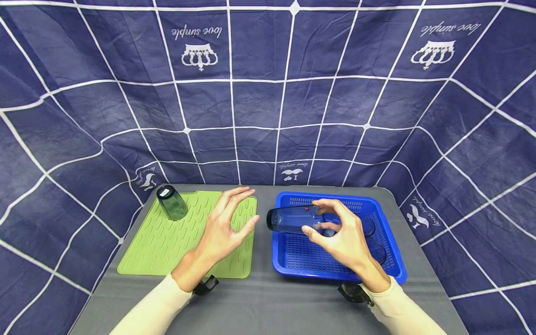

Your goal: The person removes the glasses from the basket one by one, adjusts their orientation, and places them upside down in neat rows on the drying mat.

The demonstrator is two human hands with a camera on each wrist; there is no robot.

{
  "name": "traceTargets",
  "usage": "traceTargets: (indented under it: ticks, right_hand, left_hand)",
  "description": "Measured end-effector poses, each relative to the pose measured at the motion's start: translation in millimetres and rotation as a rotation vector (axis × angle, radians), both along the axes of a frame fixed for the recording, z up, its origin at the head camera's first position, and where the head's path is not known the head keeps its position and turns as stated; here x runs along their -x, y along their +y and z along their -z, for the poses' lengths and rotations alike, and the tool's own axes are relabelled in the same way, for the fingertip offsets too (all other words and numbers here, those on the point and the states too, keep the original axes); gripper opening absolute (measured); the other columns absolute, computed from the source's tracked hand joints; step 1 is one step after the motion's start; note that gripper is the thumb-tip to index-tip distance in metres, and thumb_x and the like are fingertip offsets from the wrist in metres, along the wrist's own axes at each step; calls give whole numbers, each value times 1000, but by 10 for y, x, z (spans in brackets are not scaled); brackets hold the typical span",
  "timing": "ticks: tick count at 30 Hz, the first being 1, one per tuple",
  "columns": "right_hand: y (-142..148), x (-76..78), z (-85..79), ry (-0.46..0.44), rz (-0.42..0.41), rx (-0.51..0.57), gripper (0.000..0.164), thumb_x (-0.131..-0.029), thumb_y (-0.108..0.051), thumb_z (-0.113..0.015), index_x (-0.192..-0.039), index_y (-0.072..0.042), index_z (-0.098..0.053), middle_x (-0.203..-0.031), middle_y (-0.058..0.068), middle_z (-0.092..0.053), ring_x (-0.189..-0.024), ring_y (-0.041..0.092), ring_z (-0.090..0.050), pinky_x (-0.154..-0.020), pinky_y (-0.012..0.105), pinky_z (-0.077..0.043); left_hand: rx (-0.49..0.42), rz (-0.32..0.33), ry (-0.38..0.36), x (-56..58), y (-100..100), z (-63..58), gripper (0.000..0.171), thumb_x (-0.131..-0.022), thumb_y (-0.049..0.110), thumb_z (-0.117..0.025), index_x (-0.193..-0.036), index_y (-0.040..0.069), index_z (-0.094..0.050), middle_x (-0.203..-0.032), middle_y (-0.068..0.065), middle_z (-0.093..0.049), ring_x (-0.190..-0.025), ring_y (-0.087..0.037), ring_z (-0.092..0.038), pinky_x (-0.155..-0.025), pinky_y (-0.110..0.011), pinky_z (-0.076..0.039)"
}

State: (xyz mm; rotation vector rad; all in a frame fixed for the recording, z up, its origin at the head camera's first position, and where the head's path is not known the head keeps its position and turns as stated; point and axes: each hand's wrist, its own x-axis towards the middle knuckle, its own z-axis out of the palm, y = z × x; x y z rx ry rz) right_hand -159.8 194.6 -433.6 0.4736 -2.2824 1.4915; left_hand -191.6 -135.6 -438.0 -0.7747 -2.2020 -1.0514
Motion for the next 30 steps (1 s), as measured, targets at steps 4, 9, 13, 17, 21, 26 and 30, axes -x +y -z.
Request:
traceTargets:
  ticks: [4, 9, 13, 17, 21, 26, 30]
  right_hand:
    - [-18, 6, 2, -13, -7, 21, 63, -85, -11, -105, -141, -14, -77, -133, 3, -80, -117, 12, -76, -86, 32, -73]
    - [-45, 6, 6, -34, -14, 60, 61, -85, -9, -104, -139, -15, -77, -133, 4, -80, -116, 10, -76, -86, 32, -73]
    - [-67, -1, 7, -61, -26, 97, 60, -86, -6, -103, -139, -14, -76, -136, 4, -79, -118, 10, -76, -87, 32, -73]
    - [-87, -4, 8, -80, -38, 125, 60, -86, -4, -101, -140, -12, -76, -137, 4, -79, -119, 11, -76, -88, 31, -73]
    - [-100, -2, 25, -93, -45, 149, 58, -87, -2, -99, -139, -11, -76, -137, 7, -78, -119, 11, -76, -88, 29, -72]
    - [-102, -5, 43, -109, -57, 173, 56, -89, -2, -98, -140, -10, -76, -140, 10, -77, -120, 15, -75, -89, 28, -72]
    - [-109, -6, 49, -112, -78, 199, 56, -90, 1, -96, -141, -7, -75, -143, 13, -76, -121, 14, -75, -89, 29, -72]
  left_hand:
    - [-3, 15, -11, -19, 46, 33, 63, -99, 21, -91, -158, 13, -70, -159, -11, -69, -149, -31, -66, -126, -44, -53]
    - [-1, 45, -28, -47, 108, 56, 65, -98, 21, -92, -159, 14, -69, -159, -10, -69, -149, -30, -66, -123, -46, -55]
    - [-4, 67, -39, -65, 161, 74, 69, -96, 21, -93, -160, 17, -68, -160, -10, -68, -149, -29, -67, -123, -47, -56]
    - [-3, 77, -48, -77, 204, 93, 72, -95, 24, -95, -162, 20, -67, -160, -9, -68, -149, -28, -67, -124, -47, -56]
    - [-2, 85, -62, -87, 244, 115, 74, -94, 26, -96, -162, 21, -67, -161, -7, -67, -150, -28, -67, -125, -49, -56]
    - [-8, 93, -79, -93, 285, 141, 77, -93, 28, -97, -163, 21, -66, -162, -7, -67, -151, -27, -67, -124, -50, -57]
    - [-17, 102, -89, -101, 324, 154, 78, -92, 29, -99, -163, 21, -65, -162, -7, -67, -149, -27, -68, -117, -47, -62]
